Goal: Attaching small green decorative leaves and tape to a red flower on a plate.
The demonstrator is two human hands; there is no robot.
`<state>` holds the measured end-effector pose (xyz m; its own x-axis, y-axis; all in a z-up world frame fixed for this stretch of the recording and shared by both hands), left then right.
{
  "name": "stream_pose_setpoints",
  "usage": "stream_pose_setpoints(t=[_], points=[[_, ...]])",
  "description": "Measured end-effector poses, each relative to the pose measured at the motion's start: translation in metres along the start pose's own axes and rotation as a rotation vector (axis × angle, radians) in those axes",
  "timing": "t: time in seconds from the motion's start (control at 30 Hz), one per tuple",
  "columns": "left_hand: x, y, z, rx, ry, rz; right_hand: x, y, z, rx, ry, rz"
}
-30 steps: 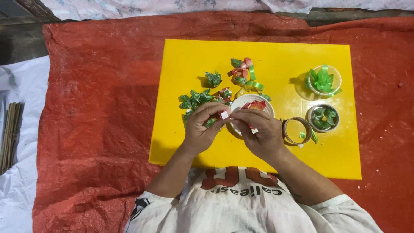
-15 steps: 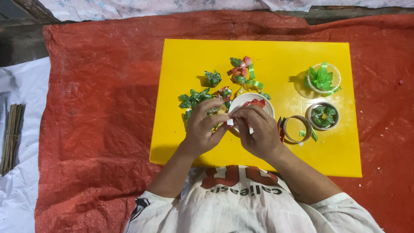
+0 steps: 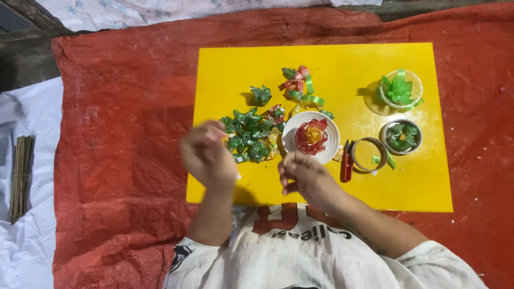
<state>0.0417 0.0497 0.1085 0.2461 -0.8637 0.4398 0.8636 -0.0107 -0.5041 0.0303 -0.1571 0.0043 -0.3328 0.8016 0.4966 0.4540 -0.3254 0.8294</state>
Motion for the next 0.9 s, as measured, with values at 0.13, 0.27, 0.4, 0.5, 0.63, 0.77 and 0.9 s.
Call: stream_pose_setpoints(t=[0.13, 0.27, 0.4, 0.5, 0.63, 0.77, 0.9], points=[[0.001, 0.042, -0.019, -0.517, 0.079, -0.444, -0.002, 0.013, -0.011, -0.142, 0.04, -0.212], [0.019, 0.057, -0.053, -0.808, 0.154, -0.574, 0.002, 0.069, -0.013, -0.63, -0.013, -0.431], [0.028, 0.061, -0.072, -0.938, 0.165, -0.591, 0.032, 0.118, -0.016, -0.763, 0.0, -0.594], [0.036, 0.055, -0.071, -0.968, 0.164, -0.593, 0.032, 0.111, -0.006, -0.75, 0.011, -0.607], [0.016, 0.07, -0.081, -1.062, 0.006, -0.483, 0.017, 0.08, -0.006, -0.68, 0.028, -0.509], [0.01, 0.073, -0.077, -1.148, -0.087, -0.405, 0.0, 0.053, -0.016, -0.52, 0.017, -0.623], [0.008, 0.077, -0.08, -1.167, -0.086, -0.359, -0.076, -0.004, -0.039, -0.261, -0.122, -0.808]])
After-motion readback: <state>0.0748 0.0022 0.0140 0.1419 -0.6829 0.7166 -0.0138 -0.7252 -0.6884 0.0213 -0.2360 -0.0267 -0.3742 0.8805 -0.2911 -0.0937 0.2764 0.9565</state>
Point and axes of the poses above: each hand's wrist, its own z-axis towards the middle knuckle, its own x-axis out of the palm, y = z × x, the point moved 7 cm from there along z, towards the middle knuckle, and after that the axes turned 7 degrees about -z, right-handed, at the moved point
